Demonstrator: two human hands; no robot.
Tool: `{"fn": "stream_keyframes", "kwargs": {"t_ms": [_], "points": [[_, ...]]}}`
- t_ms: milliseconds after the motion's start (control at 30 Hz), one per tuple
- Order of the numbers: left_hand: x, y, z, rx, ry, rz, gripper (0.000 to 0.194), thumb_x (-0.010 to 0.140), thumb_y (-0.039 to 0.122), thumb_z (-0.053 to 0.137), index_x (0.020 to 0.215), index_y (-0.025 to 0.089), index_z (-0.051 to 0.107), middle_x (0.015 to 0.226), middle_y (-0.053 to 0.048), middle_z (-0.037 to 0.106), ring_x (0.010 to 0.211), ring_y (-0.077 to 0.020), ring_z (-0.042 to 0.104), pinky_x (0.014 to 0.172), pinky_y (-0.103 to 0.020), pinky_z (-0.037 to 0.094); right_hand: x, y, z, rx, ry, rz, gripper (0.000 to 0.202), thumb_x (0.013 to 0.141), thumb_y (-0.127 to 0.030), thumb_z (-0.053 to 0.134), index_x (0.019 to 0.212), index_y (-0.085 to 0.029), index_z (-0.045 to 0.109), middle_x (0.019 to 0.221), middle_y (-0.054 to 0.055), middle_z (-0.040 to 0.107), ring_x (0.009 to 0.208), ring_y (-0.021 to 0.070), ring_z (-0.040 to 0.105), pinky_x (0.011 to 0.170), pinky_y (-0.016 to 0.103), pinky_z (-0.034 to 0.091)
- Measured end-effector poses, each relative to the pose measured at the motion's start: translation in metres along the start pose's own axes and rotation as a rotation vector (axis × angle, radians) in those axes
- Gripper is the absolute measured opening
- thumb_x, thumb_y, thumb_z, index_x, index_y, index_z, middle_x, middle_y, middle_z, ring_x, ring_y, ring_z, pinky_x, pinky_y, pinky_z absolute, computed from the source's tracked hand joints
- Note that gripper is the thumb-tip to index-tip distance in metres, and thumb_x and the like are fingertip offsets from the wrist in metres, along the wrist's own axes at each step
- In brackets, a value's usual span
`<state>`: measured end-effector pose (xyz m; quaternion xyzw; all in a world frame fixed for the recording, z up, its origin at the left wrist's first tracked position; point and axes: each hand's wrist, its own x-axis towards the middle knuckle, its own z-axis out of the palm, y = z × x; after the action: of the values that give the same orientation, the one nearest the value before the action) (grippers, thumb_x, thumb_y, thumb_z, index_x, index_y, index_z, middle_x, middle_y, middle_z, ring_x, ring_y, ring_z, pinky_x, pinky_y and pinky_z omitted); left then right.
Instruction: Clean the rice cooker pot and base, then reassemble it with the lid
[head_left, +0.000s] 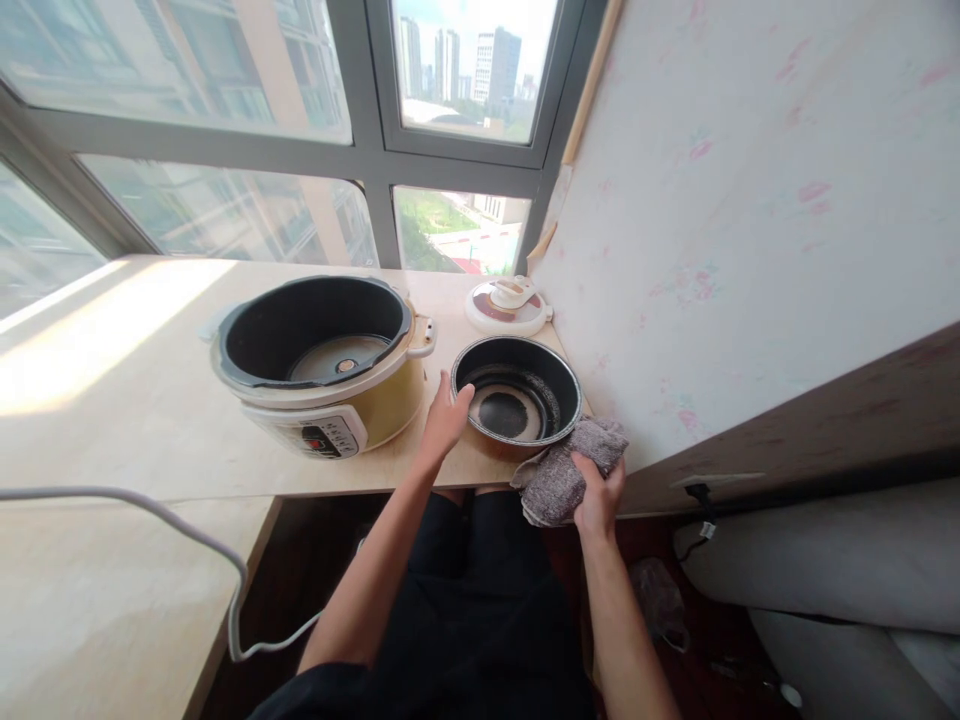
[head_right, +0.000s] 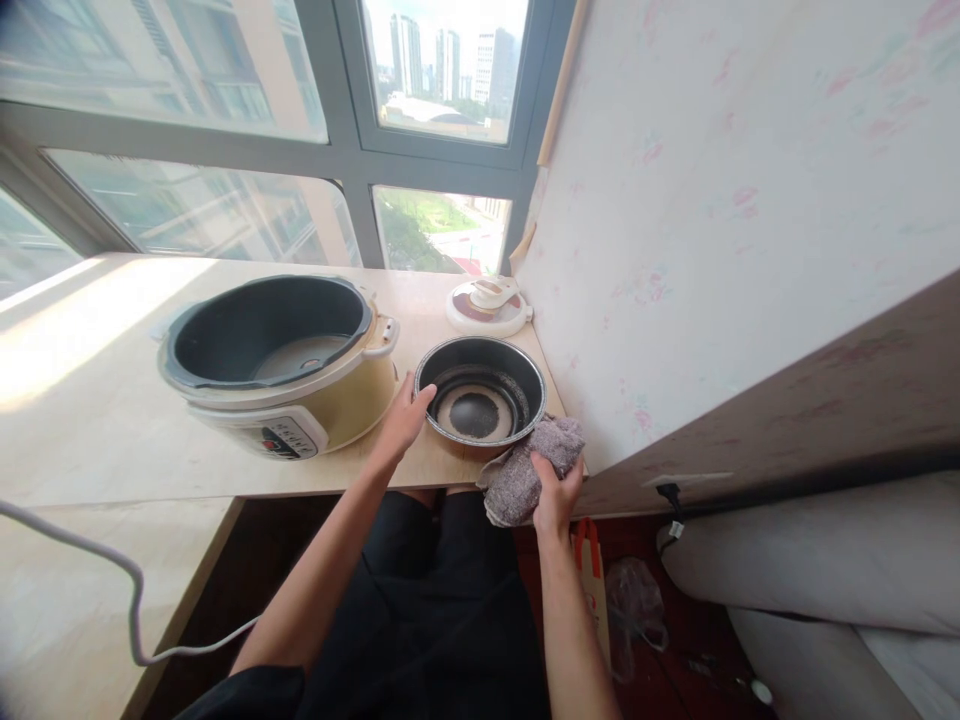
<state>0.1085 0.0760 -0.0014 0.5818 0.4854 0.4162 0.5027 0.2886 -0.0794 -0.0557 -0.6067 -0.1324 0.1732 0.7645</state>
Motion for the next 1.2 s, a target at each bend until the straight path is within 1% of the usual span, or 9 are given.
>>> {"fn": "stream_keyframes", "kwargs": {"t_ms": [67, 133, 233, 333, 500, 733, 867, 1000, 1200], "points": [[-0.017, 0.002, 0.005, 0.014, 0.024, -0.052, 0.085, 0.089, 0.039, 0.064, 0.16, 0.012, 0.027, 0.168, -0.017, 0.021, 0.158, -0.0288, 0.017, 0.128, -0.04, 0.014, -0.011, 0.0, 0.002, -0.012, 0.0, -0.019, 0.067, 0.06, -0.035, 0.084, 0.121, -0.018, 0.061, 0.108, 0.006, 0.07, 0.093, 0.023, 0.067, 0.088, 0.041, 0.054], [-0.034, 0.004, 0.014, -0.005, 0.048, -0.058, 0.094, 0.088, 0.04, 0.065, 0.162, 0.012, 0.016, 0.171, -0.017, 0.011, 0.159, -0.0283, 0.01, 0.129, -0.04, 0.011, -0.023, 0.001, 0.005, -0.033, -0.004, -0.038, 0.07, 0.063, -0.036, 0.083, 0.127, -0.018, 0.058, 0.114, 0.009, 0.069, 0.097, 0.0239, 0.067, 0.092, 0.043, 0.054], [-0.051, 0.006, 0.029, -0.038, 0.076, -0.051, 0.109, 0.082, 0.038, 0.072, 0.163, 0.014, 0.003, 0.172, -0.015, 0.002, 0.159, -0.0287, 0.003, 0.129, -0.039, 0.007, -0.043, 0.003, 0.009, -0.086, -0.015, -0.073, 0.074, 0.066, -0.037, 0.083, 0.131, -0.019, 0.054, 0.12, 0.011, 0.068, 0.102, 0.0254, 0.067, 0.096, 0.045, 0.053], [-0.056, 0.008, 0.039, -0.041, 0.101, -0.032, 0.117, 0.076, 0.026, 0.072, 0.162, 0.013, -0.007, 0.172, -0.014, -0.006, 0.159, -0.0274, -0.004, 0.129, -0.036, 0.002, -0.062, 0.006, 0.013, -0.155, -0.03, -0.101, 0.072, 0.066, -0.038, 0.083, 0.129, -0.018, 0.054, 0.12, 0.012, 0.067, 0.104, 0.0265, 0.068, 0.095, 0.044, 0.053], [-0.046, 0.007, 0.036, -0.057, 0.107, -0.036, 0.112, 0.072, 0.013, 0.061, 0.163, 0.012, -0.004, 0.173, -0.011, -0.002, 0.159, -0.0243, -0.003, 0.128, -0.032, 0.002, -0.072, 0.005, 0.018, -0.201, -0.082, -0.099, 0.07, 0.062, -0.04, 0.085, 0.121, -0.017, 0.055, 0.111, 0.011, 0.07, 0.097, 0.0264, 0.069, 0.089, 0.042, 0.055], [-0.022, 0.001, 0.018, -0.044, 0.047, -0.04, 0.112, 0.066, 0.009, 0.062, 0.164, 0.016, 0.008, 0.172, -0.007, 0.011, 0.159, -0.0258, 0.005, 0.129, -0.034, 0.009, -0.043, 0.005, 0.016, -0.082, -0.127, -0.078, 0.053, 0.056, -0.026, 0.082, 0.104, -0.016, 0.064, 0.091, 0.003, 0.071, 0.078, 0.0202, 0.065, 0.077, 0.034, 0.053], [-0.014, -0.001, 0.012, -0.045, 0.026, -0.037, 0.112, 0.064, 0.008, 0.061, 0.165, 0.015, 0.011, 0.171, -0.008, 0.016, 0.159, -0.0269, 0.008, 0.129, -0.035, 0.013, -0.022, 0.006, 0.014, -0.032, -0.101, -0.069, 0.047, 0.051, -0.02, 0.078, 0.096, -0.016, 0.065, 0.082, -0.001, 0.068, 0.072, 0.0177, 0.061, 0.071, 0.03, 0.049], [-0.009, -0.003, 0.007, -0.081, 0.007, -0.021, 0.112, 0.062, 0.008, 0.059, 0.164, 0.016, 0.015, 0.171, -0.007, 0.017, 0.159, -0.0269, 0.009, 0.129, -0.034, 0.011, -0.001, 0.0, 0.013, -0.031, -0.055, -0.081, 0.041, 0.052, -0.023, 0.072, 0.092, -0.017, 0.064, 0.08, -0.001, 0.066, 0.074, 0.0181, 0.059, 0.073, 0.032, 0.048], [-0.004, -0.005, 0.0, -0.109, -0.011, -0.003, 0.11, 0.06, 0.007, 0.057, 0.163, 0.021, 0.023, 0.17, -0.004, 0.024, 0.158, -0.0276, 0.015, 0.129, -0.034, 0.013, 0.028, -0.014, 0.013, -0.067, -0.065, -0.059, 0.046, 0.051, -0.027, 0.066, 0.096, -0.015, 0.067, 0.078, 0.0, 0.063, 0.073, 0.0185, 0.055, 0.072, 0.033, 0.047]]}}
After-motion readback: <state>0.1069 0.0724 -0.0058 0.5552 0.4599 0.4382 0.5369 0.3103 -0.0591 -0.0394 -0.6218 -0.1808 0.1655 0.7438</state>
